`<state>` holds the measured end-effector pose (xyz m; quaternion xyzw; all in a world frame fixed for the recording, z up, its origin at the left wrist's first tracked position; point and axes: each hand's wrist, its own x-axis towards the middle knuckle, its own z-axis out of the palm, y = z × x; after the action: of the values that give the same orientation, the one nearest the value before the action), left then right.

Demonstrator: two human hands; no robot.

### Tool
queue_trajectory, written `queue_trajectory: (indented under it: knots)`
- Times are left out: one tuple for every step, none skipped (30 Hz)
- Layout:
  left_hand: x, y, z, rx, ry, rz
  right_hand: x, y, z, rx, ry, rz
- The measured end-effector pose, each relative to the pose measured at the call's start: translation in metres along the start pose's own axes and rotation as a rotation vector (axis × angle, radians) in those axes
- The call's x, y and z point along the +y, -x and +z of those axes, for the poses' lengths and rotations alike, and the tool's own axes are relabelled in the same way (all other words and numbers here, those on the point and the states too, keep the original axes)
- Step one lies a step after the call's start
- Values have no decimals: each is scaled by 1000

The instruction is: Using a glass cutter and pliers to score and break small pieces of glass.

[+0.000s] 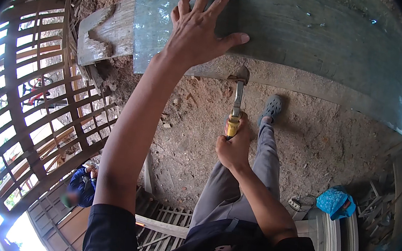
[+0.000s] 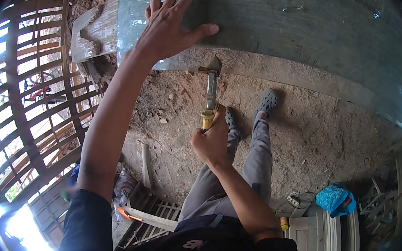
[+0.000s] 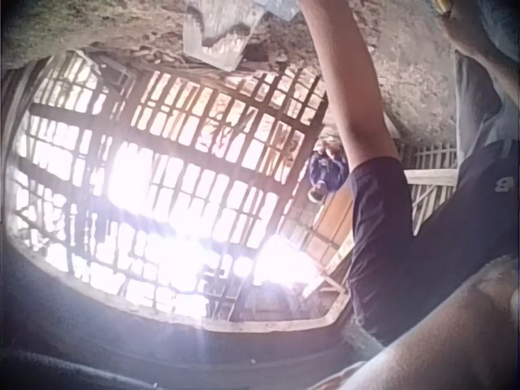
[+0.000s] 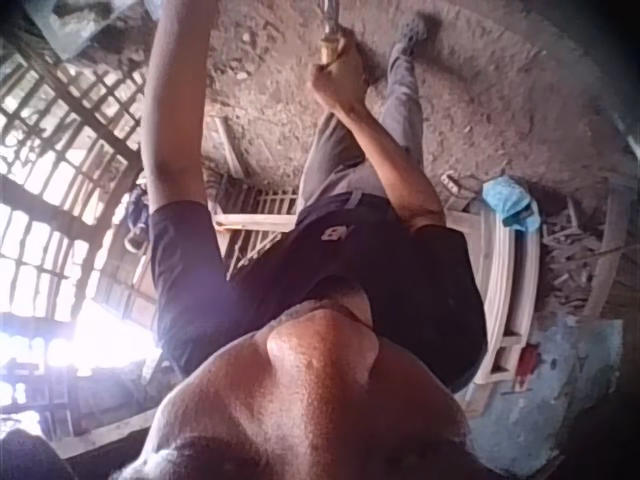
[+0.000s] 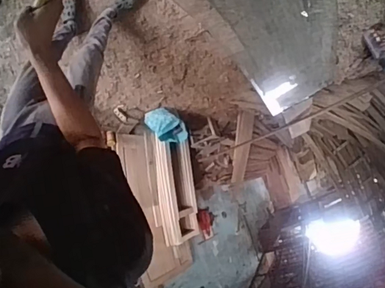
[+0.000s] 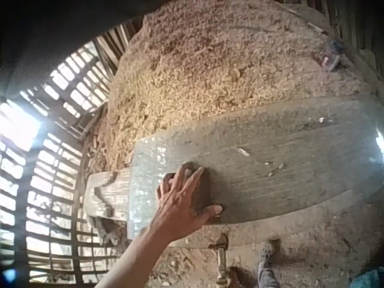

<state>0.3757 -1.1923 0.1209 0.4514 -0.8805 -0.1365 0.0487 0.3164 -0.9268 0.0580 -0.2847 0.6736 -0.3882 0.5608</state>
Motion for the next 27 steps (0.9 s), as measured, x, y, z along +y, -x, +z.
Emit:
queue_trajectory:
  knots:
    - [-1,0,1,-1,-1,1,1,0,0,-7,-23,3]
    - [-3,0,3,-29,5,-16,2,-1,-1,-5,-27,13]
    - [-6,0,5,-56,10,-34,3,-1,-1,-10,-15,0]
    - [-7,2,9,-57,9,-35,3,-2,-1,-8,-2,-31]
    - [-8,4,14,33,-3,-21,4,-2,-2,-16,-3,-13]
    - [-10,5,19,121,-15,-8,4,-2,-2,-10,11,-25]
    - [-13,5,23,121,-16,-8,5,-2,-2,-2,19,-62]
    - [-15,5,26,134,-20,6,6,-3,-3,-2,24,-39]
    - [-17,4,28,148,-25,19,7,-3,-3,-13,49,-75]
    - [-19,5,30,148,-27,19,9,-3,-4,-23,74,-110]
    - [-19,6,31,147,-28,14,12,-3,-4,-23,72,-112]
    - [-19,6,31,145,-29,9,14,-1,-3,-10,85,-140]
    - [-19,6,30,143,-30,7,16,3,-4,3,99,-165]
    - [-19,6,29,143,-36,13,18,8,-5,1,98,-162]
    - [-18,6,28,143,-40,18,18,15,-7,-38,99,-36]
    - [-17,6,27,144,-39,19,18,22,-10,-74,91,31]
    - [-17,5,25,130,-29,11,15,30,-13,-73,101,79]
    - [-17,6,23,116,-17,1,10,42,-20,-126,141,87]
    - [-16,6,20,120,-15,0,4,54,-28,-183,190,108]
    - [-16,7,17,227,32,45,-4,66,-38,-179,190,92]
    - [-16,7,13,314,75,77,-15,79,-52,-266,141,137]
    - [-16,11,7,342,88,92,-25,85,-63,-353,86,170]
    - [-14,22,-1,331,251,38,-34,86,-71,-341,101,179]
    - [-9,31,-6,339,407,15,-43,85,-78,-318,27,117]
    - [0,39,-8,325,424,0,-52,83,-83,-302,-46,68]
    - [10,47,-10,249,583,32,-58,72,-85,-228,-142,30]
    - [19,53,-13,159,729,60,-64,60,-88,-217,-141,22]
